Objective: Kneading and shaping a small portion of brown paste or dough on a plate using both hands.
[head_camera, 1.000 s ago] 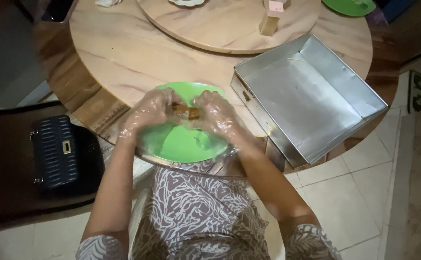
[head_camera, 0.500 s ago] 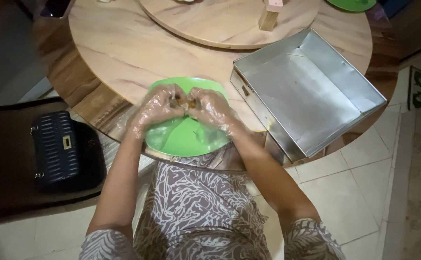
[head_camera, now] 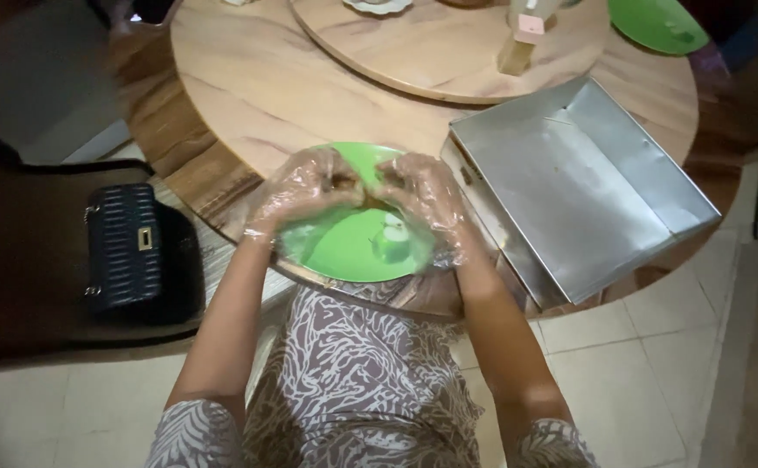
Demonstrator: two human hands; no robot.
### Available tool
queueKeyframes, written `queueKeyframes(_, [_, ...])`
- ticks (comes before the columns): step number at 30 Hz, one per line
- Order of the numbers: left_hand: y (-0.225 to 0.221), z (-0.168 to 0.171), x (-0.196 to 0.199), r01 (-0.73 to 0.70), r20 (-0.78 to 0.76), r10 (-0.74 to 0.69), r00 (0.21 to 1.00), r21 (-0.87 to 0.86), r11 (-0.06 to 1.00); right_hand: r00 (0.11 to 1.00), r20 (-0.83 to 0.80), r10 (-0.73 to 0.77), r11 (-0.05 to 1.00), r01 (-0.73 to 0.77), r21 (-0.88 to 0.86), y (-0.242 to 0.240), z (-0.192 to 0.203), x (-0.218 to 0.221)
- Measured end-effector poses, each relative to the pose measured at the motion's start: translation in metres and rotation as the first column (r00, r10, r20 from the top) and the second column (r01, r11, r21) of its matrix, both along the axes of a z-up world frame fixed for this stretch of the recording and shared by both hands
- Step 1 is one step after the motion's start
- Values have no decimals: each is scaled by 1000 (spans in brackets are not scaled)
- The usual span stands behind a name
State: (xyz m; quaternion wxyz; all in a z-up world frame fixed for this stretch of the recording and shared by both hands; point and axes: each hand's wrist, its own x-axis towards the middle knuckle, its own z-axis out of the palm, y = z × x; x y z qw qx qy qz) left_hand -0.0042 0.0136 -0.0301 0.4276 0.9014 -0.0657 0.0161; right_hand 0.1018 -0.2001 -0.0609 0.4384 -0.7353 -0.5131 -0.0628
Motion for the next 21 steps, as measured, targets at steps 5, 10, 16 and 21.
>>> queueKeyframes(5, [4, -5, 5, 12, 49, -17, 999, 95, 995, 973, -179, -148, 958, 96, -270, 5, 31, -29])
queueKeyframes(10, [14, -19, 25, 147, 41, -159, 986, 211, 966, 952, -192, -240, 842, 106, -528, 12, 24, -30])
queueKeyframes(16, [15, -38, 29, 121, 76, -127, 989, 87, 989, 929, -241, -280, 829, 107, -548, 18, 34, -37])
queueKeyframes(21, [27, -74, 40, 237, 242, -172, 955, -275, 932, 963, -209, -172, 905, 70, -420, 11, 10, -23])
